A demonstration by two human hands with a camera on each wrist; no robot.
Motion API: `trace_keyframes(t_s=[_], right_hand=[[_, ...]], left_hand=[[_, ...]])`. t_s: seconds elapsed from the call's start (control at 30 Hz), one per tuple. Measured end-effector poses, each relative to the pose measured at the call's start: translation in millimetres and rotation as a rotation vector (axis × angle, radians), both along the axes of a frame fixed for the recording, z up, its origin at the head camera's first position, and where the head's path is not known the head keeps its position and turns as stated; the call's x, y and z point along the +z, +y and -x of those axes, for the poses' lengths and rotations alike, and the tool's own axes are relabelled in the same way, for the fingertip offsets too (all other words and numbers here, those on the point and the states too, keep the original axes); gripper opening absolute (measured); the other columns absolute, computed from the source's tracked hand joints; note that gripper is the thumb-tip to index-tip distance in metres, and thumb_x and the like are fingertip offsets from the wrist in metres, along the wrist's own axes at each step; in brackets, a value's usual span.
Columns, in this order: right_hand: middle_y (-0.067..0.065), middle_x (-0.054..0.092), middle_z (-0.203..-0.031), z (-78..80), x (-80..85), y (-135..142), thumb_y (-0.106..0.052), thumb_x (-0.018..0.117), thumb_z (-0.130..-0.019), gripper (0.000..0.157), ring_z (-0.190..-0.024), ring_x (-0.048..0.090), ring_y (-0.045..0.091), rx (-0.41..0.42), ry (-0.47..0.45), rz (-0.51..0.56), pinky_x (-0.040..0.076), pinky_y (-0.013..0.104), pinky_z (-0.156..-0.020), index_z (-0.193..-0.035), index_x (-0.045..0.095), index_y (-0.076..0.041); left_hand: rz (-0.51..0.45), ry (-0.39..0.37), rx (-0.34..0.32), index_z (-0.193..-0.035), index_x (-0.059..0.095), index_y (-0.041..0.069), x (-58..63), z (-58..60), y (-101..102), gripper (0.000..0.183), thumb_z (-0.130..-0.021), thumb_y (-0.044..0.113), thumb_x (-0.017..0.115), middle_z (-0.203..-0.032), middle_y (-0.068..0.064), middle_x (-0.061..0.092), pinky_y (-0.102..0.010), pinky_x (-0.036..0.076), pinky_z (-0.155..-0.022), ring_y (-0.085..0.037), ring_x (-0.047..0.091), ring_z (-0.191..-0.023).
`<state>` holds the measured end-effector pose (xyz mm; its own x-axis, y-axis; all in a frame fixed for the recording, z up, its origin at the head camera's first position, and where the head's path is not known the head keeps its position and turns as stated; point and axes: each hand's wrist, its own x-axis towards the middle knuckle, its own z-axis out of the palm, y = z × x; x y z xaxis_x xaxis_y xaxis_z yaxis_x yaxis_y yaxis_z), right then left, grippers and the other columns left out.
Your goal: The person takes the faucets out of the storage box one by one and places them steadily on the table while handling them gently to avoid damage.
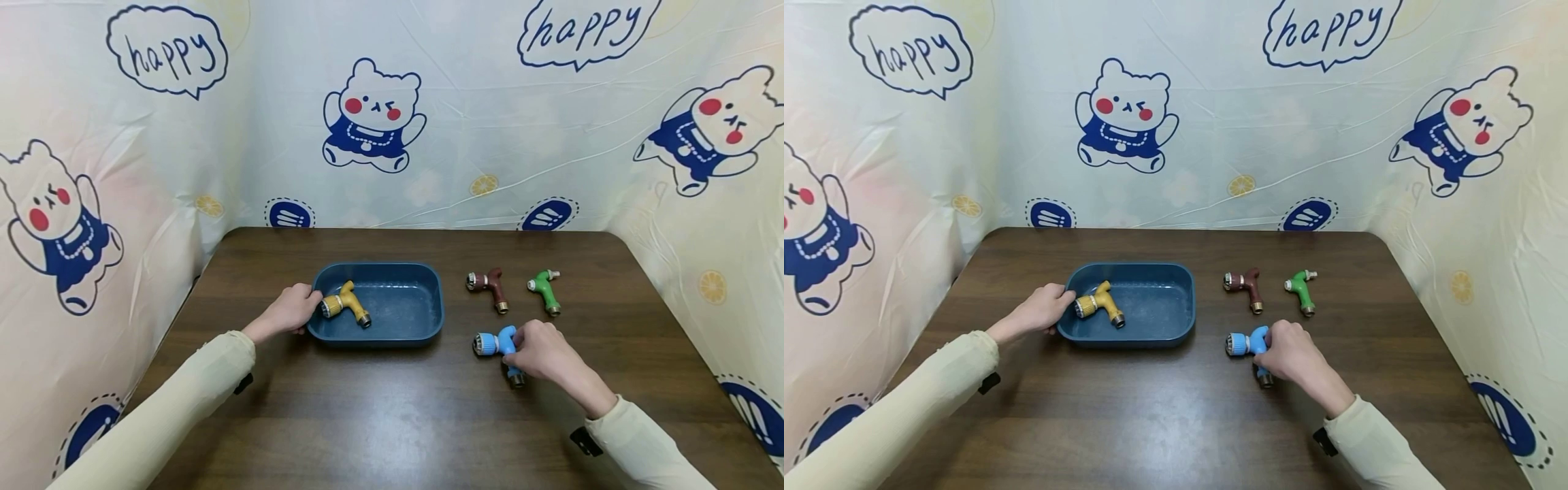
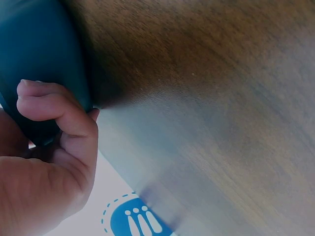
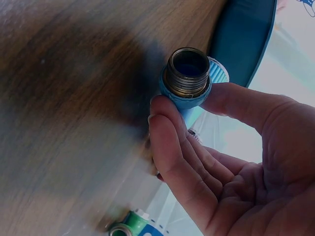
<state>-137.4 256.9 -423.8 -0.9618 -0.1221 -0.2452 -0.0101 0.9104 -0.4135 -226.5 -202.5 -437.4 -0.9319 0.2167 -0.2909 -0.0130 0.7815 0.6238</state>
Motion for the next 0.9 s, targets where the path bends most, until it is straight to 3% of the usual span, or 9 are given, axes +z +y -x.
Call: trace_keyframes(t_s=[0.9], right_hand=[[0.001,0.066,-0.076,0.8,-1.2,-0.4,-0.022,0.087,-0.081,0.022,-0.071,0.059,0.021,0.002,-0.001,-0.005,0.051,0.039,-0.064,-0.084,0.075,-0.005]], left_hand=[[-0.001,-0.005,-0.008,-0.102,0.061,-0.002,-0.6,1.6,-0.3,0.036,-0.112,0.022,0.037,-0.069,-0.012,0.062,-0.029,0.051,-0.044,-0.018,0.059,-0.047]])
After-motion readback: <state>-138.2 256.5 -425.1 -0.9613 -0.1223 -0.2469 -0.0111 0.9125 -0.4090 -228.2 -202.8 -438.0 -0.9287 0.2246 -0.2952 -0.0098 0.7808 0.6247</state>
